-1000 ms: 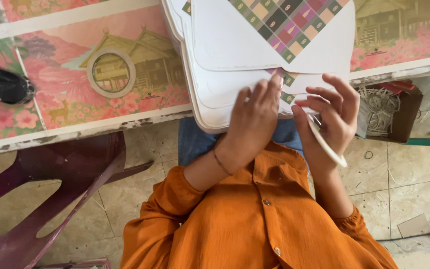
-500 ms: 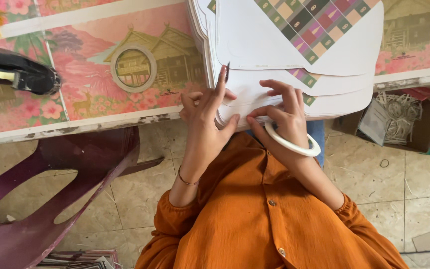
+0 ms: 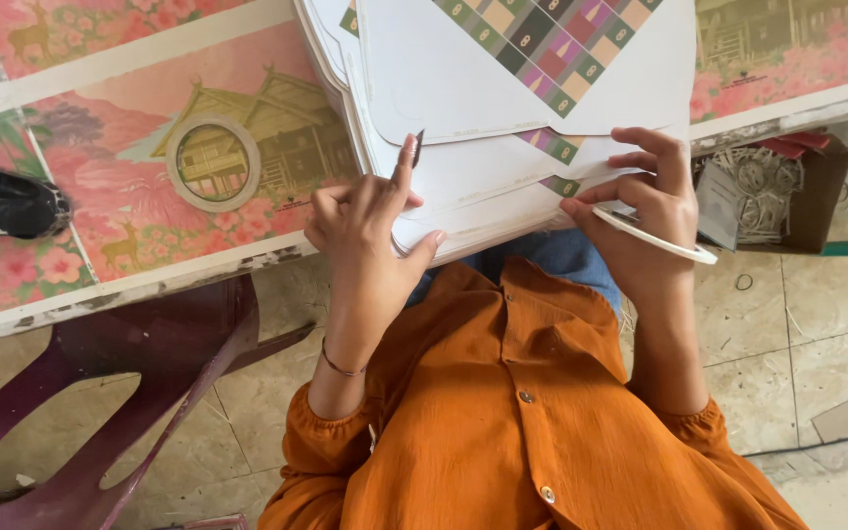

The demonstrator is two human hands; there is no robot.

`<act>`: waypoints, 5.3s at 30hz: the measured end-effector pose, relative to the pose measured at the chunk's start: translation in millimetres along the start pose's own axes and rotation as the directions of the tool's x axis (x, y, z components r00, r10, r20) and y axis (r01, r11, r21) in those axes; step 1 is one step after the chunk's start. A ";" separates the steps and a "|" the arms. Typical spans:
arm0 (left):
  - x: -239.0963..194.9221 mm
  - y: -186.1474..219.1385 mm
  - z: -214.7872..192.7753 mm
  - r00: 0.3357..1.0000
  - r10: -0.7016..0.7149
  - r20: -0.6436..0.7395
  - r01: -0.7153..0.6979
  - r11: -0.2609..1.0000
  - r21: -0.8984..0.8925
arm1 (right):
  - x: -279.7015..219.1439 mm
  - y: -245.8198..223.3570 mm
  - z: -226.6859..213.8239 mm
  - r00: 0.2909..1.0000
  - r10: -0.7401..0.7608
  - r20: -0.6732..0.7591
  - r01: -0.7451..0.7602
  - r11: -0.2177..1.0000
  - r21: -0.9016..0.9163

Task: The person stacks and aligns a pile of white, heart-shaped paper items with a printed grid pattern. They then pick up a roll of clear tape and apply it to the edges of the stack to secure the items together.

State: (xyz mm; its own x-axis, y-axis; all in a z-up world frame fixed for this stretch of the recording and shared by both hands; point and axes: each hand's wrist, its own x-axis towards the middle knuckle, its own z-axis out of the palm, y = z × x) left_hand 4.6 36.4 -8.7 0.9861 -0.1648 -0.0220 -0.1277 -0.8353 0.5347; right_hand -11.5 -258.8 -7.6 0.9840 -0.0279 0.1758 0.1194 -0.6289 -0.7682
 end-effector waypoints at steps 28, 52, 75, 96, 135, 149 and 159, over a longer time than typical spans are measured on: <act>5.2 70.9 69.7 0.882 0.423 -0.207 -0.351 0.884 0.309 | 23.3 1.0 15.8 0.954 -0.298 -0.028 0.285 0.933 -0.220; -15.6 17.6 -13.6 0.999 -0.001 -0.055 0.000 1.000 -0.014 | -5.3 -59.5 69.6 0.955 -0.283 0.085 0.284 0.959 0.005; -9.6 18.9 -19.0 0.997 0.079 0.003 -0.078 0.976 0.204 | -10.1 -33.1 -21.5 0.959 0.205 0.195 -0.267 0.880 0.393; -20.4 18.6 -9.1 0.996 -0.030 -0.079 0.039 0.992 0.118 | -17.4 -41.0 20.0 0.886 0.420 0.195 -0.462 0.766 0.447; 16.4 94.3 43.0 0.928 0.334 -0.162 -0.258 0.894 0.366 | 13.7 -55.1 -28.6 0.978 -0.203 -0.044 0.191 0.962 -0.197; 12.4 78.9 76.9 0.903 0.403 -0.150 -0.346 0.888 0.303 | 15.9 -11.1 14.9 0.942 -0.321 -0.099 0.295 0.930 -0.219; 32.4 36.4 67.1 0.854 0.421 -0.305 -0.396 0.907 0.143 | -9.7 -36.7 18.1 0.960 -0.203 -0.192 0.228 0.966 0.119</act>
State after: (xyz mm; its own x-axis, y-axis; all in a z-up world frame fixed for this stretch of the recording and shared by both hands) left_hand 24.8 -34.6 -46.6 0.8208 -0.3328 0.4642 -0.5219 -0.7673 0.3727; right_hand -23.0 -221.5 7.7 0.8953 -0.0478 0.4429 0.3558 -0.5215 -0.7755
